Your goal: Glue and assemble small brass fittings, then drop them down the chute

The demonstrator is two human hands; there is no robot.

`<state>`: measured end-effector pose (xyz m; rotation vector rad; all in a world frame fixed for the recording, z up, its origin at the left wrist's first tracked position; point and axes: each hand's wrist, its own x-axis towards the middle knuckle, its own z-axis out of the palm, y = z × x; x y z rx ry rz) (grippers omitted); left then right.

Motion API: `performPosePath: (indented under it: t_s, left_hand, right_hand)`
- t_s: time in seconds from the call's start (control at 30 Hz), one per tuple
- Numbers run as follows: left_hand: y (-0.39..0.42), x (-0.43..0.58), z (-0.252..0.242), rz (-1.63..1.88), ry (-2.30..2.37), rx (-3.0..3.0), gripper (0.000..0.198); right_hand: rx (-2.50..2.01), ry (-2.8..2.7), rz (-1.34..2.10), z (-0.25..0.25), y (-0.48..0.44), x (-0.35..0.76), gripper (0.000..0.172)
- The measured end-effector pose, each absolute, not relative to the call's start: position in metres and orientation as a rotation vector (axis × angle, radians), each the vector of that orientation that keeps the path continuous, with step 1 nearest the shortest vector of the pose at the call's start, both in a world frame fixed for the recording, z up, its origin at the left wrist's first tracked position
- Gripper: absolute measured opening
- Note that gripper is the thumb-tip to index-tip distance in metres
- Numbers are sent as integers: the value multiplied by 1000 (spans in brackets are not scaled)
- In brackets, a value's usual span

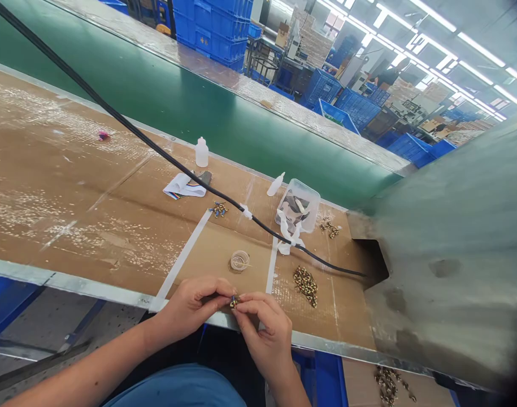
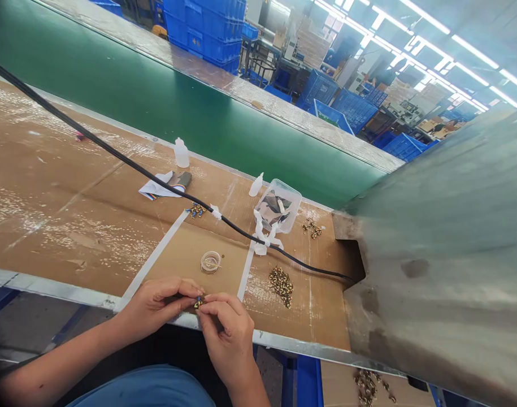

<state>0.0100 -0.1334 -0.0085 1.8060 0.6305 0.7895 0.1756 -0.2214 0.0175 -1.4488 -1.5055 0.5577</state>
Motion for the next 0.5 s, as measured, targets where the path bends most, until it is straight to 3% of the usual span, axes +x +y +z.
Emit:
performPosePath:
  t_s: [0.33,0.5]
  left_hand:
    - [-133,9,-9,700,666,1853,14]
    - [-134,10,-11,726,700,1853,13]
  right_hand:
    - [-1501,-1497,597,14,-224,180,14]
    - [-1623,-1385,444,6,-249,211,9]
